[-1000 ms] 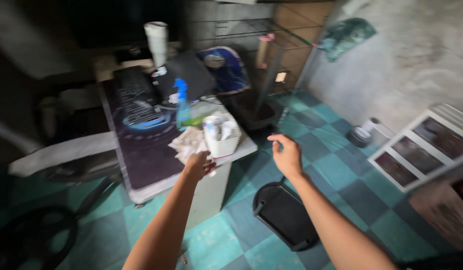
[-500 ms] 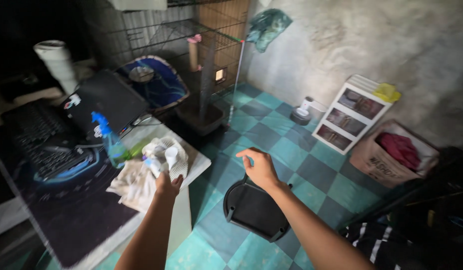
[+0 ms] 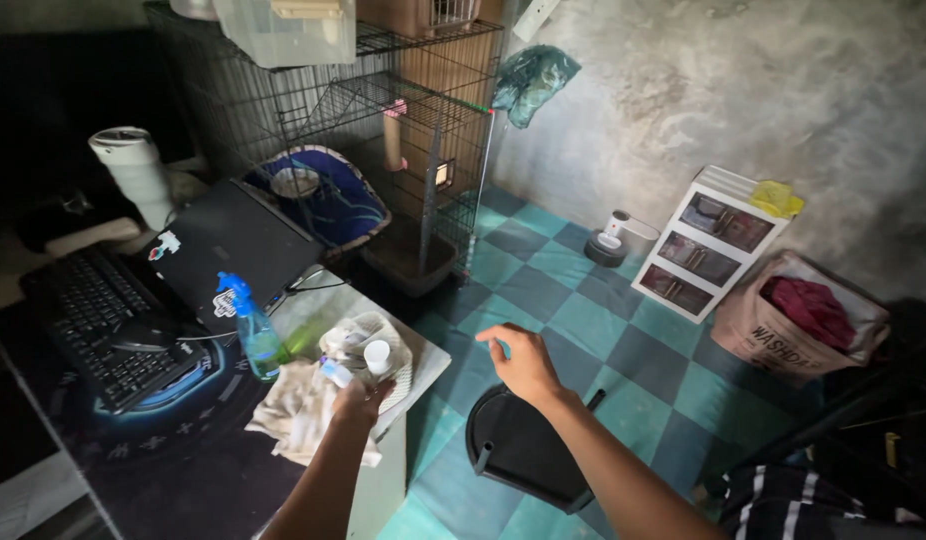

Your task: Clean a rolling storage unit and organize various personal care items on it.

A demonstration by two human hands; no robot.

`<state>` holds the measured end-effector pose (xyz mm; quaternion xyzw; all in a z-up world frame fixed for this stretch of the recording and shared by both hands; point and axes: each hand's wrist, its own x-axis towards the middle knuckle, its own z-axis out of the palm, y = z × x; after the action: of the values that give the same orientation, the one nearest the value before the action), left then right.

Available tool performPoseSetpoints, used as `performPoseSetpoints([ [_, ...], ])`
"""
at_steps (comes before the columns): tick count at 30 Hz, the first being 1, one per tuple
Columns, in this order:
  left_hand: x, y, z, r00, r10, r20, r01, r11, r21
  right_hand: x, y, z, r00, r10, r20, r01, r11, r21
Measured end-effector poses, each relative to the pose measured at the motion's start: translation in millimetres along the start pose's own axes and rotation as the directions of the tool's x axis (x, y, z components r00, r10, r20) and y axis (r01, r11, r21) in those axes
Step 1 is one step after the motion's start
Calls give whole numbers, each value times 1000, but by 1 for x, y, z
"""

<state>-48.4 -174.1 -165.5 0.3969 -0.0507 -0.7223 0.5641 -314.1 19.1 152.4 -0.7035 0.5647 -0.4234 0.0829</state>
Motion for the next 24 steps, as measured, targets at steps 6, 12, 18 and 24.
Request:
performPoseSetpoints([
  [6,-9,11,19,962,-262,81,265,964,-31,9,3,29,1000,-7,30,7,1000,14],
  [12,-86,57,81,949,-138,282,78,973,215,29,-3,64,856,480,191,-496,867,42],
  [18,-138,113,136,950,-208,231,94,900,425,55,-19,68,733,569,373,-633,771,69],
  [24,-173,105,152,946,-194,258,51,878,475,54,-31,36,692,442,571,-688,643,337],
])
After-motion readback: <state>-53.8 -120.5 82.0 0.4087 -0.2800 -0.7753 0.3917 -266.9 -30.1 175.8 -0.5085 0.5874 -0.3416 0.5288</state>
